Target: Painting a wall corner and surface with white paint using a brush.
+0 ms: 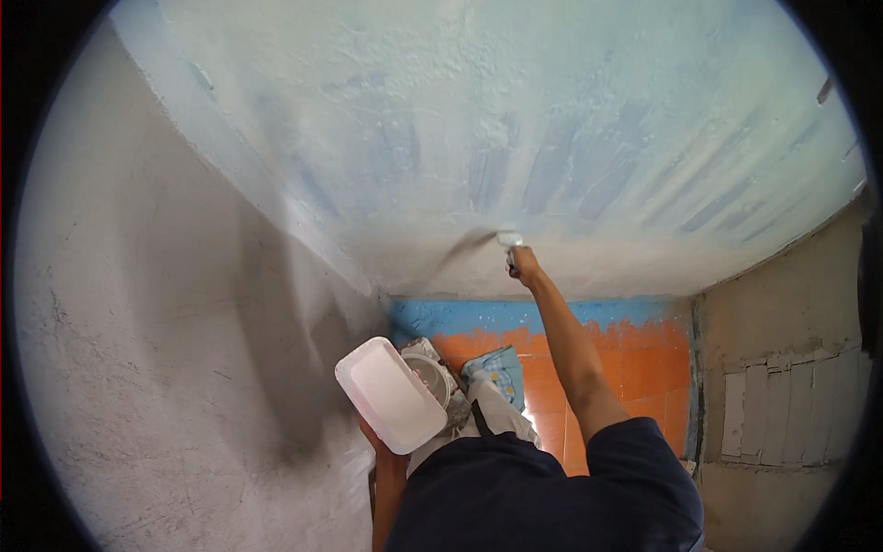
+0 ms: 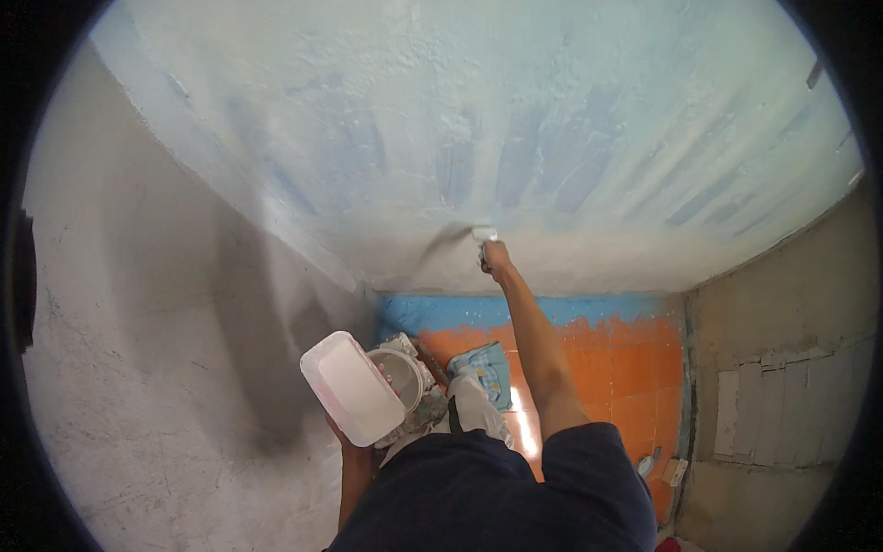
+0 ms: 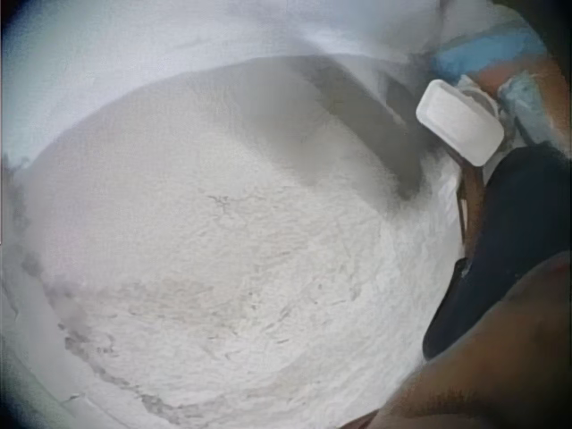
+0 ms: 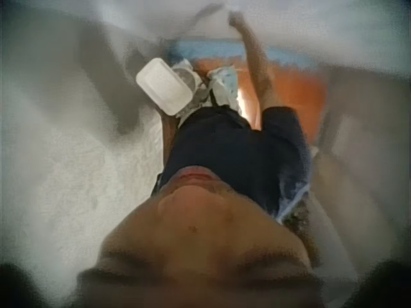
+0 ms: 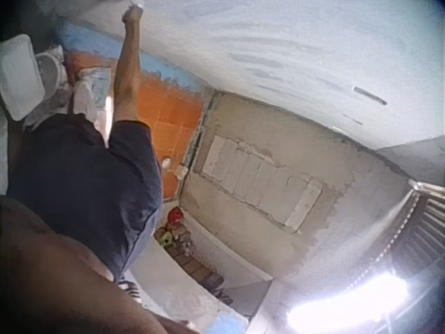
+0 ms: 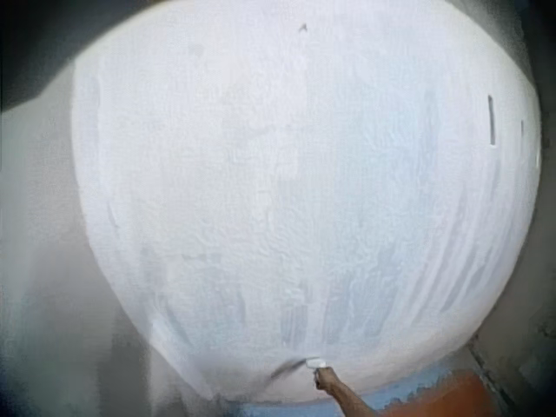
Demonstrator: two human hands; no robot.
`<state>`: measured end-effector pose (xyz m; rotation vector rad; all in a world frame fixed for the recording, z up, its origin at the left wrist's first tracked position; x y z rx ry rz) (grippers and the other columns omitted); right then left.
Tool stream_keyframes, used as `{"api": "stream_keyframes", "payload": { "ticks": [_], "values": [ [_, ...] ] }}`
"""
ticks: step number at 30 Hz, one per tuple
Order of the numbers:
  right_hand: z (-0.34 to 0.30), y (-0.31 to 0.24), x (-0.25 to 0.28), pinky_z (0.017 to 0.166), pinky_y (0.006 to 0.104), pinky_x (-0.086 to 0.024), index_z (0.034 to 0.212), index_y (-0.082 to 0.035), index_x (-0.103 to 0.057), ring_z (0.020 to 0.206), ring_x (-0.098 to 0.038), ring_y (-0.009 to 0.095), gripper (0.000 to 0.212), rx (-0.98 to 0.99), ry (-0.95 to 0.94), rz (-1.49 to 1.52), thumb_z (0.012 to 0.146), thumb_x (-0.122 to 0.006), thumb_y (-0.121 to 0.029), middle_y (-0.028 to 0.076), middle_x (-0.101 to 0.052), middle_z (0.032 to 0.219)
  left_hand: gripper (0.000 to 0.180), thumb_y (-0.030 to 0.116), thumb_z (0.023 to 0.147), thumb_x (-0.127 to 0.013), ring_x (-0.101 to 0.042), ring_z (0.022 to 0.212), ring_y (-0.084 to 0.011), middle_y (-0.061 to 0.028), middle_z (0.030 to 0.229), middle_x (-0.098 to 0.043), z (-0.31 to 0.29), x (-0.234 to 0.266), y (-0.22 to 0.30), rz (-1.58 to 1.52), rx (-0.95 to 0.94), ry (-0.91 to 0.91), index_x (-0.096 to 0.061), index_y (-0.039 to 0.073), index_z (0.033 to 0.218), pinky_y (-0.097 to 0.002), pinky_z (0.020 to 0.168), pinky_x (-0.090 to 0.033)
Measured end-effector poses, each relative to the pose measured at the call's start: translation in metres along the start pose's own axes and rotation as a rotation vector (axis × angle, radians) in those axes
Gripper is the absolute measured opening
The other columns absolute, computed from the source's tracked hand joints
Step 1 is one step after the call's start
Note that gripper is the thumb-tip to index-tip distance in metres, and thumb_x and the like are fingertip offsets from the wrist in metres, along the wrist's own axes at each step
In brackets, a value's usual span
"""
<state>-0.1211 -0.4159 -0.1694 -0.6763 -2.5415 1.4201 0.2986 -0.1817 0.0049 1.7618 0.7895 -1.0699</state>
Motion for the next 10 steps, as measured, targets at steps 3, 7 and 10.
{"api": "stream_keyframes", "payload": {
  "ticks": [3,7,10],
  "values": [
    [-0.087,-0.140,-0.067,0.045,0.0267,-0.033,0.088,-0.006,-0.060,0.054,-0.050,0.013,0.024,0.261,-0.156,0.084,0.100,-0.053,-0.025,0.002,-0.052,0.066,0.106,0.076,0.087,-0.055,-0.052,0.132,-0.0457,-0.0281,0.155,-0.039,-0.008,-0.013,0.017,0.073,-0.086,-0.102,-0.021,0.010,0.162,-0.0682,0.109,-0.042],
    [-0.259,-0.346,-0.098,0.048,0.0244,-0.035,0.097,-0.002,-0.064,0.056,-0.048,0.010,0.030,0.751,-0.127,-0.027,0.105,-0.051,-0.028,0.000,-0.053,0.070,0.112,0.080,0.083,-0.057,-0.045,0.139,-0.0448,-0.0266,0.161,-0.030,-0.008,-0.001,0.013,-0.190,-0.089,-0.143,-0.017,0.013,0.163,-0.0683,0.113,-0.037],
    [-0.328,-0.435,-0.103,0.047,0.0220,-0.032,0.094,-0.002,-0.061,0.053,-0.045,0.007,0.037,0.978,-0.201,-0.016,0.109,-0.047,-0.032,-0.003,-0.050,0.064,0.117,0.083,0.080,-0.059,-0.040,0.143,-0.0441,-0.0256,0.165,-0.023,0.008,0.013,-0.008,-0.380,-0.072,-0.158,-0.014,0.015,0.164,-0.0684,0.115,-0.034]
  ]
}}
Point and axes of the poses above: each hand's wrist, its own z-axis towards the middle knuckle, its own x-axis out of the back of the hand, y = z × x, the point moved 10 cm from there along z, towards the middle knuckle
